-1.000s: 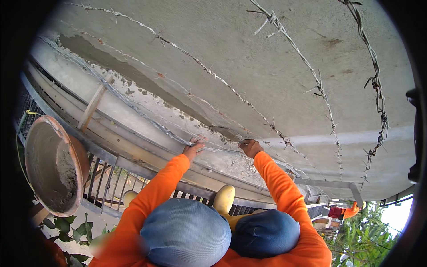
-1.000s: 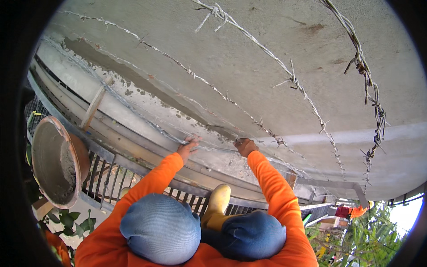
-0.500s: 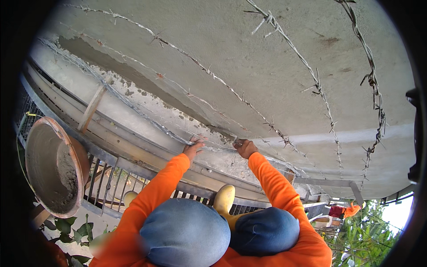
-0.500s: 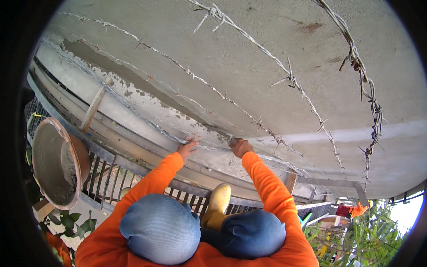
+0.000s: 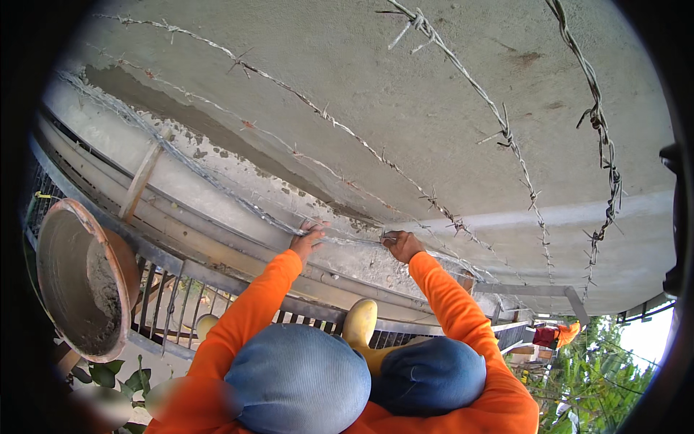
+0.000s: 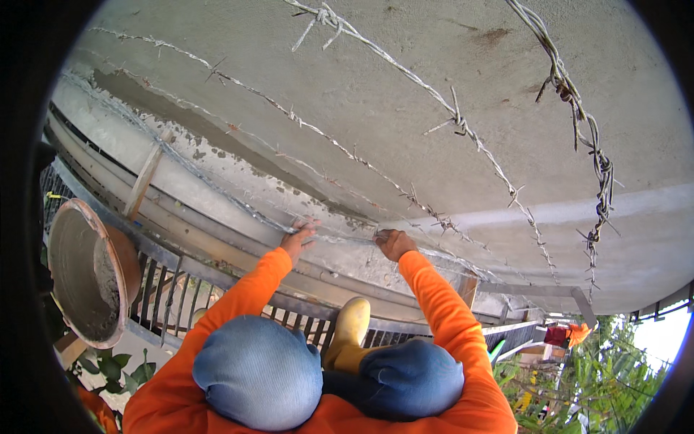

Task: The person scoops cement from a bucket with a trowel and applies it to a concrete wall topped with barbed wire. They repeatedly smooth the cement along the wall edge while standing on a metal grate platform.

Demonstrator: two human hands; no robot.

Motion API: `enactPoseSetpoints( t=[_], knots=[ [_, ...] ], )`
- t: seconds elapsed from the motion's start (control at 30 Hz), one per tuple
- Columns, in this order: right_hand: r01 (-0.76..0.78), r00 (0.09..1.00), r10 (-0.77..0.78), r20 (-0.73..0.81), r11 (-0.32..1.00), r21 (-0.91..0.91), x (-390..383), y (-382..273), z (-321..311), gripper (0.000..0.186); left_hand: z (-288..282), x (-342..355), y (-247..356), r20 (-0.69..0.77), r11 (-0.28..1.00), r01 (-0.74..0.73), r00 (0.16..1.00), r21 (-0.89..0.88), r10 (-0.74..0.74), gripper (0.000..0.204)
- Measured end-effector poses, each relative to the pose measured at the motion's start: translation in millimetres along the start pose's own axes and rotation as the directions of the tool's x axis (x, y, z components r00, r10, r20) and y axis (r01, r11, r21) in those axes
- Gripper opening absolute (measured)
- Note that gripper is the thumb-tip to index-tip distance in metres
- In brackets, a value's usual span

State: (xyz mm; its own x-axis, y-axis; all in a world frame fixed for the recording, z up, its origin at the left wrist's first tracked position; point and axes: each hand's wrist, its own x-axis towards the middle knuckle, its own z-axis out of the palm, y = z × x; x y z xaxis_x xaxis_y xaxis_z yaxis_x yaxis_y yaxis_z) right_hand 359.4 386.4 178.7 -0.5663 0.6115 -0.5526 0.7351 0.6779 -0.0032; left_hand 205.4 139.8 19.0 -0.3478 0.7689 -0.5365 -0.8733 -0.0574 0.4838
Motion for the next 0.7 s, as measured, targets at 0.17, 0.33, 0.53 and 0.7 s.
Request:
enactPoseSetpoints(
  t=[0.17, 0.33, 0.53, 0.7],
  knots=[
    [-0.096, 0.995, 0.096, -0.004, 0.995, 0.018, 19.4, -15.5, 7.8, 0.049, -3.0, -2.2, -1.0, 0.018, 1.000, 0.006, 1.000, -0.010, -0.006, 0.046],
    [-0.020, 0.998, 0.027, -0.060, 0.993, 0.117, 5.1, 8.1, -2.6, 0.048, -2.7, 0.0, -2.4, 0.009, 1.000, -0.001, 1.000, -0.001, 0.001, 0.049],
    [-0.077, 0.997, 0.073, -0.036, 0.991, -0.114, -24.8, 21.1, -13.3, 0.049, -1.7, 1.7, -2.9, 0.009, 1.000, -0.003, 1.000, -0.007, 0.003, 0.048],
    [-0.120, 0.992, 0.105, -0.069, 0.959, -0.259, -23.2, 4.2, -11.2, 0.045, -2.4, 2.5, -3.2, -0.001, 0.999, 0.021, 1.000, -0.027, -0.021, 0.047]
  ],
)
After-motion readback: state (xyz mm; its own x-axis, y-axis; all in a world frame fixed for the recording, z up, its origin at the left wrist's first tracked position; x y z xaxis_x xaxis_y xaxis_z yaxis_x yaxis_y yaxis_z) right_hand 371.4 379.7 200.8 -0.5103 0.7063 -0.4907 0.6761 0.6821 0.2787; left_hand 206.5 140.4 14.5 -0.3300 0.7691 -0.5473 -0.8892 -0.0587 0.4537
